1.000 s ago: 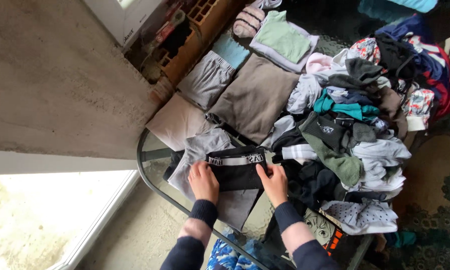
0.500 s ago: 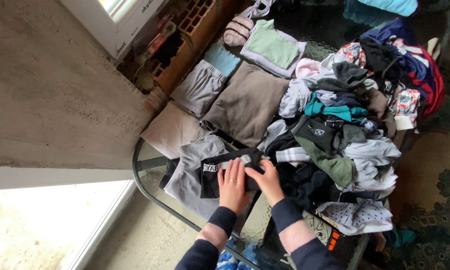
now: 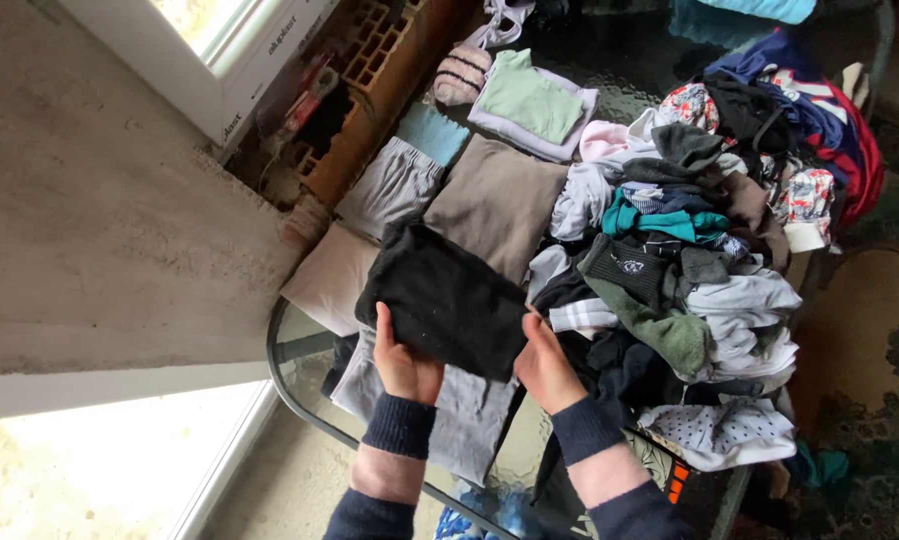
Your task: The person folds various clothing items including shorts, underwear, and a jersey on a glass table. Each item is unfolded, smoothed, and folded into a neat stack on the table surface.
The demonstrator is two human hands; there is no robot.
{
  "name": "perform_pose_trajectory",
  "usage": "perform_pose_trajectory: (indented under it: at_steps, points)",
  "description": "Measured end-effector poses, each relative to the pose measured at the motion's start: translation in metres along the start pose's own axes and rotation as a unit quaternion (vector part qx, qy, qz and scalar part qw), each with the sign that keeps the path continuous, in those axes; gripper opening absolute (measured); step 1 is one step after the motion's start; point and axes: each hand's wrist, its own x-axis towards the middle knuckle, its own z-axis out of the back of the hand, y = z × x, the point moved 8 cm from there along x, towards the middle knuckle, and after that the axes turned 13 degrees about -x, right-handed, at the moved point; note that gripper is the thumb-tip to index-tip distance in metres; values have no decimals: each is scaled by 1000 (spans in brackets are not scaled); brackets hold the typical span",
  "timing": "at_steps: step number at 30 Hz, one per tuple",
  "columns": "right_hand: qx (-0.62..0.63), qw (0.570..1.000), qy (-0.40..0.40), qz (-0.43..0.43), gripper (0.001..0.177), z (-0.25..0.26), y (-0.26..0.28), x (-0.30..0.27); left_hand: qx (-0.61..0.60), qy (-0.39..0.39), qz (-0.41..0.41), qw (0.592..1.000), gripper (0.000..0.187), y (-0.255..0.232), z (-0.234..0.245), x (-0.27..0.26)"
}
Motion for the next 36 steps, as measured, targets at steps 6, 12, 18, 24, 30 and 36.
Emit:
perform_pose_trajectory:
  at_steps: [6,12,18,24,30,36]
  points:
    - [65,997,-47,-16,59,29,-2,19,-59,42,54,996,34,26,12,16]
    - [-5,998,-36,44,49,49,21,38,55,27,-15,998,30,17,22,45]
    - [-39,991,-107,67,45,93,35,71,324,150,-88,930,80,-9,-52,80]
    - [-189,974,-76,100,39,120,92,139,577,176,9,797,47,26,-57,200]
    - [-222,967,-41,117,42,118,140,223,817,208,-143,518,75,81,-149,256]
    - [-213,933,-188,222,20,206,127,371,677,319,-326,578,29,84,-196,406]
